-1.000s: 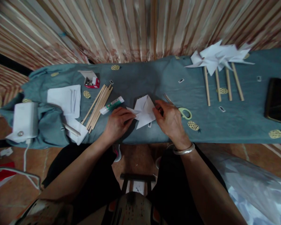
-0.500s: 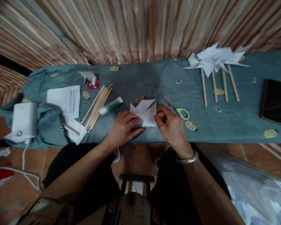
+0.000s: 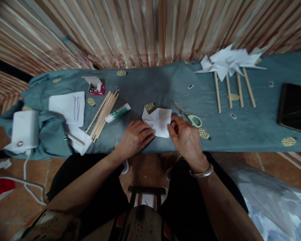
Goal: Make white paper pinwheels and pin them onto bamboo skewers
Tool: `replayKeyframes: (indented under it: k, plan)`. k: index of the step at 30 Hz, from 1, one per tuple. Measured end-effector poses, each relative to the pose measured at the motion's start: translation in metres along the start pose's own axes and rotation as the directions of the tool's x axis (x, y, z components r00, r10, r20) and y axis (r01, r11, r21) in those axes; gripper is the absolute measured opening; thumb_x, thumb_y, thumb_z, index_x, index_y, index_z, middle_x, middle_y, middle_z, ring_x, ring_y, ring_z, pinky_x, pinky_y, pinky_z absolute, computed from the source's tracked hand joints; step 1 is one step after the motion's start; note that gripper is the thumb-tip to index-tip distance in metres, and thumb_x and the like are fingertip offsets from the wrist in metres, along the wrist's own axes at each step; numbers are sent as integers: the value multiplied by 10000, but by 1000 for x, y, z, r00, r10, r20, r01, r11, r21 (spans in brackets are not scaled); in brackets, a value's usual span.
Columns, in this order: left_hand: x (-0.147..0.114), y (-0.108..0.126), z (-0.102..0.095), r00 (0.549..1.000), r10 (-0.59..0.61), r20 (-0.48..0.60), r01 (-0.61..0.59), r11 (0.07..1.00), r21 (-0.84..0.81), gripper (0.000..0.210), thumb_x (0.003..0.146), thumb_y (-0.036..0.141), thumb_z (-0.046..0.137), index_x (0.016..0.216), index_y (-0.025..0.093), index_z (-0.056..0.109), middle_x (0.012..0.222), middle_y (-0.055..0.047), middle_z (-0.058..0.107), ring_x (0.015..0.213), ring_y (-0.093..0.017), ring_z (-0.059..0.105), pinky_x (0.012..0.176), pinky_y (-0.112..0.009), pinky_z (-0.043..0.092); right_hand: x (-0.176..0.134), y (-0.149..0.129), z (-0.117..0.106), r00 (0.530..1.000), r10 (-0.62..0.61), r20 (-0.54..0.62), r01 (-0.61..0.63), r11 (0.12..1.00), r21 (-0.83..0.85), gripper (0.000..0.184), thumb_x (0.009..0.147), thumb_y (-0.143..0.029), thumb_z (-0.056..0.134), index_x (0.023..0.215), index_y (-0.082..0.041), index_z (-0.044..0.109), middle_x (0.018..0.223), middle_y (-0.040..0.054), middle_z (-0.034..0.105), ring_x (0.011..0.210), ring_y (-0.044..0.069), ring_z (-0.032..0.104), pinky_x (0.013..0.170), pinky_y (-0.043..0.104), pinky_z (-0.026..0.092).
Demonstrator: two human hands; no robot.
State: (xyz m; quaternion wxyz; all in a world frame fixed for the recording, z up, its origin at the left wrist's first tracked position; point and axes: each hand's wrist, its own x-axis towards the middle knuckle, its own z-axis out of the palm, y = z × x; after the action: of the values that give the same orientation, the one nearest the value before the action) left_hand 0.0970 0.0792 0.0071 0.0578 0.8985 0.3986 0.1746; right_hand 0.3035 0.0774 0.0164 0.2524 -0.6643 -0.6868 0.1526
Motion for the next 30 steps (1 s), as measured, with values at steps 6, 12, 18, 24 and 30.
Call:
replayKeyframes:
  k: [6, 12, 18, 24, 30]
  plan:
    - [1, 2, 1, 1000, 16, -6, -16, 1000, 18, 241, 992, 263, 484, 951, 150, 694, 909, -65, 691, 879, -199, 591, 755, -353, 393, -1, 0, -2, 995, -101, -21, 100, 994, -31, 280, 895, -308, 552, 1100, -184, 697, 932, 100, 757, 864, 289, 715, 806, 424, 557]
    - [1, 2, 2, 1000, 3, -24, -3, 1000, 11, 266, 996, 259, 465, 931, 150, 698, 875, -60, 690, 840, -199, 601, 731, -348, 399, 1, 4, -2, 981, -195, 0, 193, 969, 154, 315, 857, -146, 461, 1017, -224, 722, 1150, 88, 722, 1086, 268, 673, 997, 476, 503]
    - [1, 1, 3, 999, -33, -7, 33, 998, -44, 251, 983, 247, 473, 904, 144, 688, 878, -69, 689, 855, -207, 604, 747, -351, 415, 2, 5, 0, 980, -165, 112, 123, 942, 311, 180, 813, -226, 629, 950, -240, 744, 1220, 74, 684, 1140, 272, 647, 1030, 482, 484]
    - [-2, 1, -2, 1000, -2, 4, 2, 997, -83, 266, 983, 245, 459, 915, 138, 693, 901, -74, 691, 861, -208, 597, 757, -359, 425, 2, 5, -1, 981, -169, 99, 119, 915, 387, 148, 804, -251, 692, 937, -265, 756, 1271, 59, 647, 1176, 268, 619, 1028, 476, 488]
    - [-4, 2, -5, 999, 17, 43, -12, 993, -117, 265, 976, 255, 462, 912, 139, 692, 925, -78, 690, 873, -210, 599, 781, -364, 436, 1, 0, -2, 973, -168, 157, 84, 895, 437, 64, 817, -282, 693, 832, -271, 755, 1244, 48, 657, 1167, 263, 621, 1030, 493, 482]
